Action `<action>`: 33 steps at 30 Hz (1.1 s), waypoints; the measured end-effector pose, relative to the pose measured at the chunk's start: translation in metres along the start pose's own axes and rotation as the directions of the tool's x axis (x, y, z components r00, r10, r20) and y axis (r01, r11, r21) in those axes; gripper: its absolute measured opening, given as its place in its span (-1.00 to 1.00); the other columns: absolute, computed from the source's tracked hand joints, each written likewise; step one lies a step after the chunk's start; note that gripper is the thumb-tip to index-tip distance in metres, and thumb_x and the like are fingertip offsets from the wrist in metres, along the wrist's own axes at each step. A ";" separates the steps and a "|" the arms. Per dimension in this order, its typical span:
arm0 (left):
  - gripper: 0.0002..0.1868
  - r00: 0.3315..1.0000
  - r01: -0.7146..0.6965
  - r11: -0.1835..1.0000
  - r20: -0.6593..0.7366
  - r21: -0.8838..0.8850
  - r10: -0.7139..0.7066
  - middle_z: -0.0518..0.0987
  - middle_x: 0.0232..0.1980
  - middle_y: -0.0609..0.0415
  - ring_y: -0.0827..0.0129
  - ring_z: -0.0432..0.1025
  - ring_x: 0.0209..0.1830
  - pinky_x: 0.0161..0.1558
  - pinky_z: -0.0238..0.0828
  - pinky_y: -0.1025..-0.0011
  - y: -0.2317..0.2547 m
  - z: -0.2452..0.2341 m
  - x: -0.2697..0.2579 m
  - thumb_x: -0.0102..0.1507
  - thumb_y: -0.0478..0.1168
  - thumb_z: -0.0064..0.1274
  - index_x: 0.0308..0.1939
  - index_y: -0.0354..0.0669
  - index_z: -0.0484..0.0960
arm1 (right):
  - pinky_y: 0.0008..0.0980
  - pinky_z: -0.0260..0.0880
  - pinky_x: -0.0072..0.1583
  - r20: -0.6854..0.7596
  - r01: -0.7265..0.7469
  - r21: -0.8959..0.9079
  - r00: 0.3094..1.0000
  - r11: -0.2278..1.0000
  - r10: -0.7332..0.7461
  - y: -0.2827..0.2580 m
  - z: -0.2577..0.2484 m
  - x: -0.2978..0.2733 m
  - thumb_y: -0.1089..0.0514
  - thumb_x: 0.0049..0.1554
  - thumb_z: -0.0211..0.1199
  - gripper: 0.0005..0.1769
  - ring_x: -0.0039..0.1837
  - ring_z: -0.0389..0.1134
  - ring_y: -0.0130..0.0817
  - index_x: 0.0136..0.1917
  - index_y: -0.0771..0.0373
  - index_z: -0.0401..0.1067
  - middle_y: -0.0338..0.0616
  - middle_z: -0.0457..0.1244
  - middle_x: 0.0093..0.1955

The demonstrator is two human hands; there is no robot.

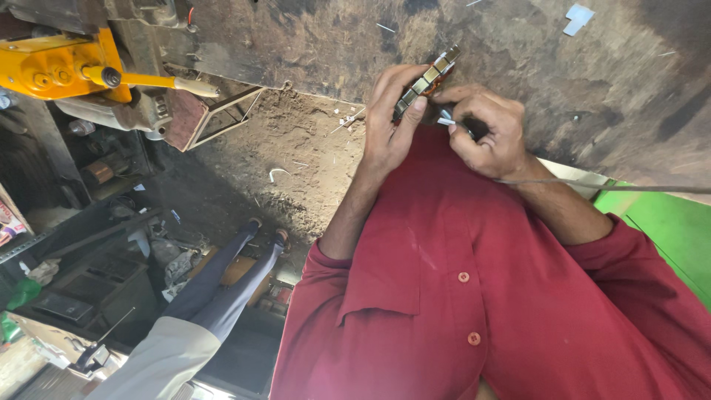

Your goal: The person winds copper wire around a stator core, inserting small white insulating spacers between turns. They repeatedly pull wire from a large spool, wrap it around the core, and adjust the placement of the wire and spacers.

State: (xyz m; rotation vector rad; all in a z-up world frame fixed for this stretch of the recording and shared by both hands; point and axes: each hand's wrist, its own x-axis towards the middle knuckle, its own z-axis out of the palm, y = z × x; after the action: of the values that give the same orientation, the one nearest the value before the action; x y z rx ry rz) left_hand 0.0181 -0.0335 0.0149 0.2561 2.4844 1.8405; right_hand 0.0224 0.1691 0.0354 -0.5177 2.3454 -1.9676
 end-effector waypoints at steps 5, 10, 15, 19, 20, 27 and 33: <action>-0.55 0.999 0.029 0.999 -0.029 -0.024 -0.030 0.53 0.26 -0.08 0.22 0.44 0.23 0.27 0.41 0.25 0.000 -0.003 0.001 0.50 0.01 -0.08 0.31 -0.24 0.53 | -0.45 0.44 -0.05 0.014 -0.108 0.087 0.994 0.990 0.107 0.021 -0.003 -0.018 0.36 0.05 0.18 -0.96 -0.06 0.42 -0.37 -0.17 0.37 0.38 0.07 0.41 0.02; -0.55 0.999 0.041 0.998 -0.028 -0.057 -0.042 0.53 0.24 -0.08 0.20 0.45 0.25 0.30 0.42 0.23 0.003 -0.004 0.001 0.50 0.01 -0.07 0.30 -0.25 0.53 | -0.40 0.35 -0.03 -0.107 -0.383 -0.086 0.921 0.920 0.373 0.054 -0.043 -0.015 0.30 0.22 0.31 -0.90 -0.11 0.34 -0.43 -0.11 0.38 0.45 -0.04 0.35 -0.16; -0.55 0.999 0.044 0.999 -0.020 -0.026 -0.044 0.54 0.23 -0.07 0.21 0.44 0.25 0.27 0.40 0.27 0.006 -0.005 0.001 0.49 0.03 -0.09 0.29 -0.22 0.53 | -0.26 0.48 0.05 -0.079 -0.249 -0.646 0.962 0.722 0.261 0.046 -0.074 0.004 0.28 0.17 0.37 -0.85 -0.04 0.44 -0.24 0.03 0.33 0.52 -0.01 0.37 -0.12; -0.55 0.999 0.027 1.000 -0.024 0.012 -0.027 0.54 0.25 -0.06 0.18 0.40 0.27 0.35 0.33 0.24 0.006 -0.003 0.000 0.50 0.04 -0.08 0.30 -0.20 0.54 | -0.23 0.46 0.01 0.093 0.103 -0.626 0.994 0.773 -0.057 0.008 -0.037 0.009 0.21 0.18 0.53 -0.69 -0.06 0.42 -0.16 0.18 0.26 0.59 -0.05 0.34 -0.03; -0.55 0.999 0.024 1.000 -0.026 0.017 -0.024 0.54 0.26 -0.06 0.18 0.39 0.28 0.36 0.31 0.23 0.007 -0.003 0.001 0.49 0.04 -0.08 0.30 -0.20 0.54 | -0.24 0.45 0.01 0.132 0.220 -0.595 0.975 0.773 -0.177 0.002 -0.025 0.016 0.21 0.16 0.53 -0.71 -0.02 0.43 -0.16 0.13 0.25 0.56 -0.05 0.35 0.01; -0.55 0.999 0.034 0.999 0.000 -0.012 -0.034 0.53 0.27 -0.05 0.18 0.38 0.30 0.38 0.30 0.24 0.009 -0.004 0.001 0.49 0.02 -0.06 0.31 -0.21 0.52 | -0.27 0.38 -0.07 0.170 0.396 -0.575 0.914 0.715 -0.369 -0.009 -0.009 0.039 0.36 0.10 0.45 -0.77 -0.06 0.39 -0.25 0.05 0.30 0.54 -0.12 0.36 0.03; -0.56 1.000 0.027 1.000 0.013 0.004 -0.027 0.53 0.28 -0.04 0.18 0.37 0.30 0.37 0.31 0.25 0.013 -0.004 0.003 0.49 0.02 -0.04 0.30 -0.20 0.53 | -0.27 0.39 -0.06 0.247 0.429 -0.535 0.903 0.727 -0.352 -0.001 -0.019 0.038 0.29 0.07 0.48 -0.76 -0.05 0.41 -0.22 -0.02 0.32 0.49 -0.09 0.35 0.02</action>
State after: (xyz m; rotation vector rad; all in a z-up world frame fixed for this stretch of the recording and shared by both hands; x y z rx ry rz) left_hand 0.0156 -0.0333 0.0290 0.2331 2.4701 1.8187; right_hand -0.0172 0.1766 0.0474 -1.2247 2.9136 -1.1961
